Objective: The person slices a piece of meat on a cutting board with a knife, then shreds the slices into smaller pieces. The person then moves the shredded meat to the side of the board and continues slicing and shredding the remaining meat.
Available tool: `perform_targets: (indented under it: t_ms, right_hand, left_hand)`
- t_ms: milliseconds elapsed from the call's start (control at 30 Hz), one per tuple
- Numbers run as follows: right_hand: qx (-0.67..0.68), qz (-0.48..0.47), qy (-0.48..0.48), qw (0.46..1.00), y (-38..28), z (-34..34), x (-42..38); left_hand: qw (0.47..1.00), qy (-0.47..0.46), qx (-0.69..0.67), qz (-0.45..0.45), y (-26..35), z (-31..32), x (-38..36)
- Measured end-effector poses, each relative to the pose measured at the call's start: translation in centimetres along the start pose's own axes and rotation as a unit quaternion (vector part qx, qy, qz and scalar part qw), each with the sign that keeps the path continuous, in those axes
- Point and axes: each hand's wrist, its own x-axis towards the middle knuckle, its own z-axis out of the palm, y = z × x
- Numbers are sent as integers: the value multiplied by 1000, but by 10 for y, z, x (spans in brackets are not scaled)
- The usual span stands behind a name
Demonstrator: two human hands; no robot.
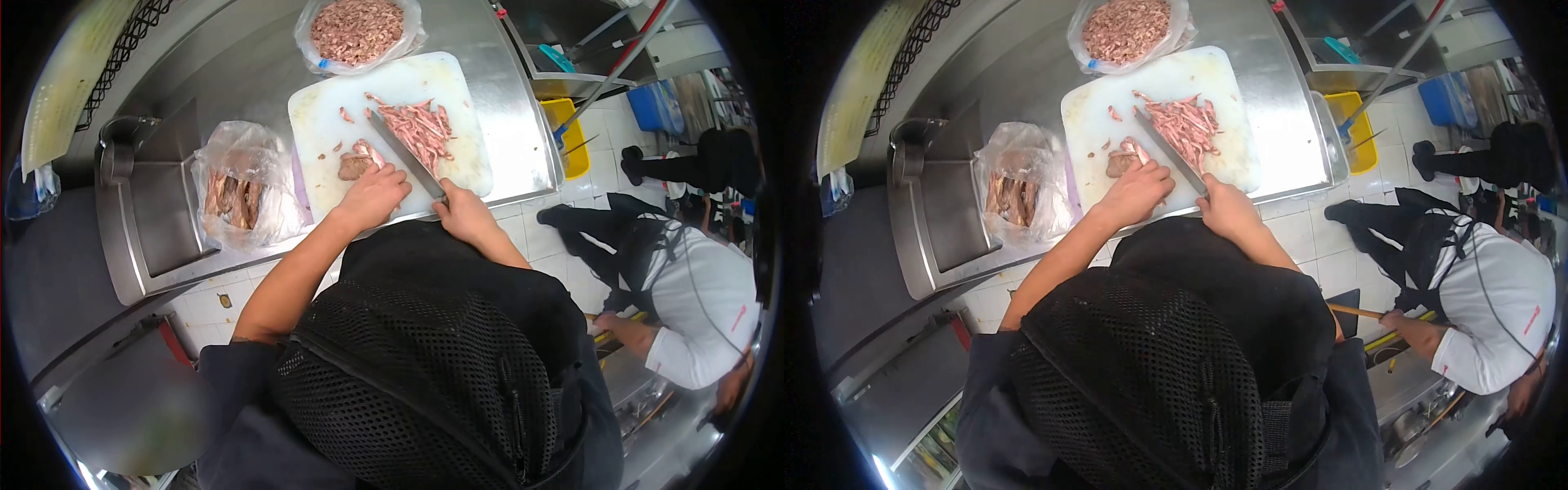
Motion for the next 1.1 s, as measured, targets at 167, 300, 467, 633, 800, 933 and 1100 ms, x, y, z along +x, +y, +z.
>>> perform_targets:
  t_ms: [167, 300, 467, 633, 800, 933, 1100]
  right_hand:
    - [0, 0, 1, 1000, 3, 1, 1]
    - [2, 3, -2, 1000, -4, -5, -1]
    - [-1, 12, -8, 1000, -6, -6, -1]
    - [-23, 10, 2, 1000, -7, 1, -3]
    - [-54, 4, -4, 999, -10, 5, -6]
    - [-71, -48, 8, 996, -26, -6, -13]
    - [-109, -62, -27, 992, -63, -35, -30]
  left_hand:
    - [973, 37, -215, -70, -2, -1, 2]
    - [767, 246, -531, -263, -29, 27, 7]
    - [851, 298, -291, -318, -46, 40, -1]
    - [882, 340, -214, -247, -46, 27, -4]
    - [920, 299, -171, -189, -52, 31, -5]
    - [918, 287, -180, -206, -51, 31, -3]
    - [906, 310, -190, -216, -49, 37, -4]
